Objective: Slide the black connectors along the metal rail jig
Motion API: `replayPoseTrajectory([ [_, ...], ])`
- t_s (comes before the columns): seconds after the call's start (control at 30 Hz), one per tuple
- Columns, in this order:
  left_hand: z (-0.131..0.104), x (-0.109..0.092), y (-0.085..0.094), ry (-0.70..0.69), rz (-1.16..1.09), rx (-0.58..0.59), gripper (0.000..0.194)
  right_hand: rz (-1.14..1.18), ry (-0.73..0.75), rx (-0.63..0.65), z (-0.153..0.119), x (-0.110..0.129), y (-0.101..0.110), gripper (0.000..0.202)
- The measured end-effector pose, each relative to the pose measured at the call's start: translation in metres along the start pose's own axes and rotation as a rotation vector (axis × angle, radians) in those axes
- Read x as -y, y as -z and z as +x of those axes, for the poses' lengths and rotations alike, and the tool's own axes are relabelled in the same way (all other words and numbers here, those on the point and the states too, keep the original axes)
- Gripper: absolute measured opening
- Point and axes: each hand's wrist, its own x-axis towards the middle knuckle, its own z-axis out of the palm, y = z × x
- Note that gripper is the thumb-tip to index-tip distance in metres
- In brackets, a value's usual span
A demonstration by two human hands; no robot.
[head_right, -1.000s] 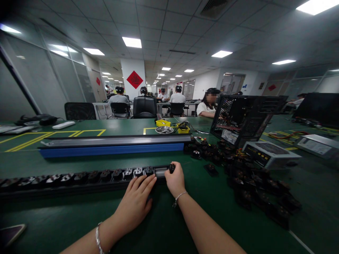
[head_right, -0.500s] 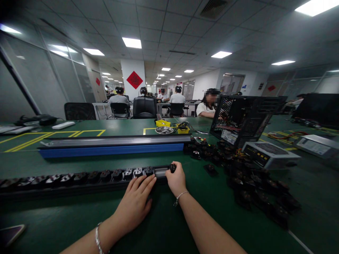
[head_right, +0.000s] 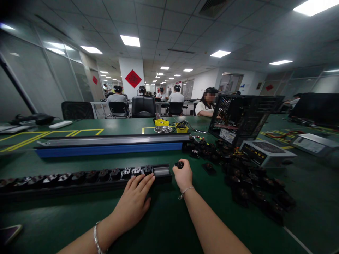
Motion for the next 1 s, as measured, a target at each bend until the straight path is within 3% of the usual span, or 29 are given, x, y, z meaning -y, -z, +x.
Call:
replayPoseTrajectory([
  [0.2,0.000,0.000,0.000,-0.003,0.008,-0.012,0.061,-0.349,0.044,-0.022,0.022,-0.007,0.037,0.025],
  [0.43,0.001,0.000,0.001,0.005,-0.007,0.017,0.060,-0.604,-0.102,0.089,0.052,-0.029,0.080,0.026],
  [0.77,-0.001,0.001,-0.001,0.003,-0.008,0.010,0.060,-0.678,0.005,0.066,0.060,-0.048,0.080,0.045],
  [1.0,-0.001,0.001,-0.001,0.007,-0.016,0.027,0.063,-0.775,0.039,0.078,0.056,-0.043,0.079,0.041],
])
